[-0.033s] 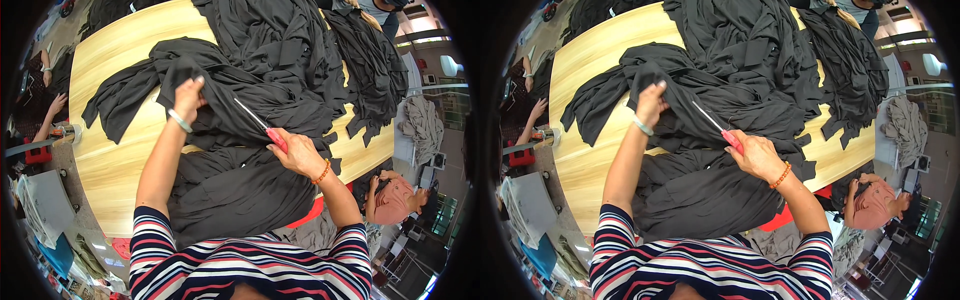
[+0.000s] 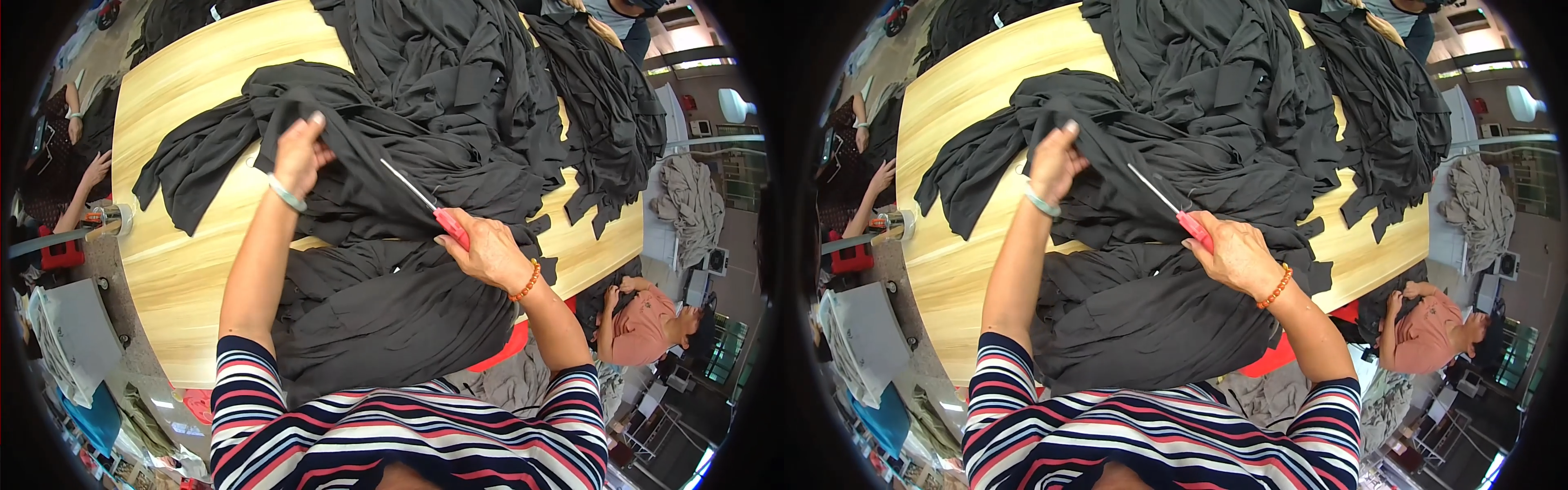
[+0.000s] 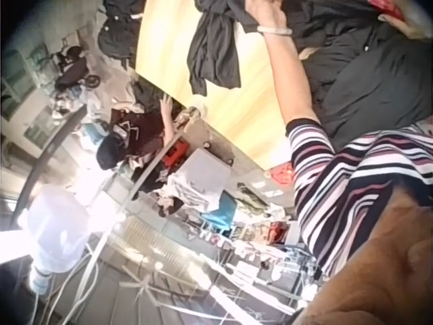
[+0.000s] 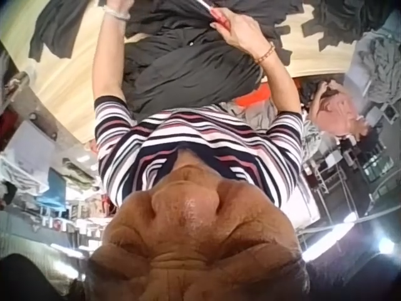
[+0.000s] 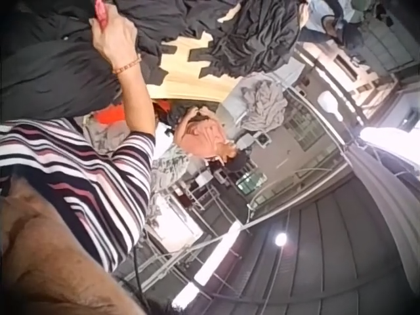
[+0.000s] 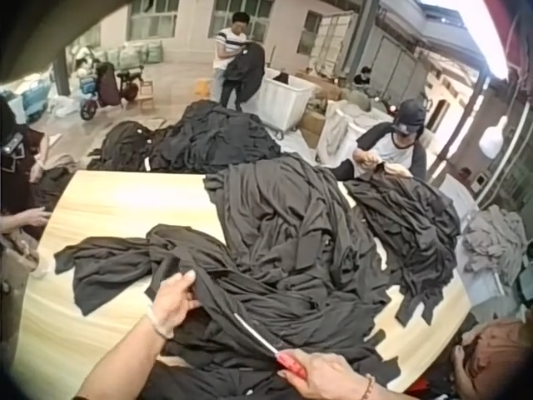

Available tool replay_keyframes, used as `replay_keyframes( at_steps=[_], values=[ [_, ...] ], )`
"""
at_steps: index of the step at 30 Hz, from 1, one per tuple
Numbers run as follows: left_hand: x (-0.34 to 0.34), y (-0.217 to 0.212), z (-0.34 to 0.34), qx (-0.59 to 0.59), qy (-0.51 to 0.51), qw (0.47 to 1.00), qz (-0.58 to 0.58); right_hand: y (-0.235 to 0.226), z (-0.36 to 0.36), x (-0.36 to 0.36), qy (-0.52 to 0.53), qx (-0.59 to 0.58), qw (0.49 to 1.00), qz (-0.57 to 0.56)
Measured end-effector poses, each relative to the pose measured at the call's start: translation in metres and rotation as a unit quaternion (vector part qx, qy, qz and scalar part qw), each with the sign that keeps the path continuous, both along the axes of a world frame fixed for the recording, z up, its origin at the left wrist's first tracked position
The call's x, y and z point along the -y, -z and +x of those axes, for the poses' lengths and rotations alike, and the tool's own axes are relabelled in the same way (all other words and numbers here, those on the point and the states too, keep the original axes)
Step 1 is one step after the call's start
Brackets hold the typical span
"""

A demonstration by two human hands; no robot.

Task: Trimming excess threads and sorting black fabric pieces at a work table.

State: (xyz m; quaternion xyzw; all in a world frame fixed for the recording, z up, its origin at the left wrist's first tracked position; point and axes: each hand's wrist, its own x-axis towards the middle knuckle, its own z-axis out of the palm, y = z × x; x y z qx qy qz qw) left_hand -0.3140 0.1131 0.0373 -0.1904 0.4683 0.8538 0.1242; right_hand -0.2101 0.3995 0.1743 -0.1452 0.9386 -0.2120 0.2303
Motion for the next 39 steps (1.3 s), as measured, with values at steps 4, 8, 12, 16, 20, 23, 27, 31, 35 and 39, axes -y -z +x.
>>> replay_keyframes(
  at_steps=[4,8,12,16,20,23,27,31,35,39],
  values=[
    [0.017,-0.006,-0.014,0.018,-0.005,0.991,0.129,-0.003,-0.001,-0.003,0.007,0.006,1.000,0.011],
    [0.014,0.013,-0.001,0.140,-0.005,0.971,0.193,0.001,0.000,0.000,-0.024,0.009,1.000,0.014],
    [0.017,0.015,-0.003,0.151,-0.022,0.969,0.192,-0.006,-0.008,0.012,-0.051,0.013,0.998,0.034],
    [0.025,0.016,-0.013,0.145,-0.036,0.967,0.204,-0.005,-0.031,0.039,-0.070,-0.025,0.997,0.011],
    [0.032,0.014,-0.026,0.076,0.020,0.973,0.216,0.001,-0.039,0.053,-0.089,-0.035,0.995,-0.012],
    [0.015,0.002,-0.018,-0.039,0.036,0.995,0.087,0.004,-0.037,0.038,-0.056,-0.020,0.998,0.001],
    [0.003,0.018,0.061,-0.260,0.210,0.812,-0.479,0.010,-0.019,0.005,-0.005,-0.022,1.000,-0.018],
    [-0.008,0.013,0.087,-0.372,0.187,0.626,-0.659,0.008,0.001,-0.010,0.025,0.003,1.000,-0.007],
    [-0.009,0.011,0.065,-0.320,0.187,0.741,-0.560,0.002,0.016,-0.010,0.020,-0.002,1.000,-0.023],
    [-0.001,0.011,0.047,-0.116,0.181,0.972,-0.098,-0.019,0.020,-0.007,-0.010,0.027,1.000,-0.008]
  ],
)
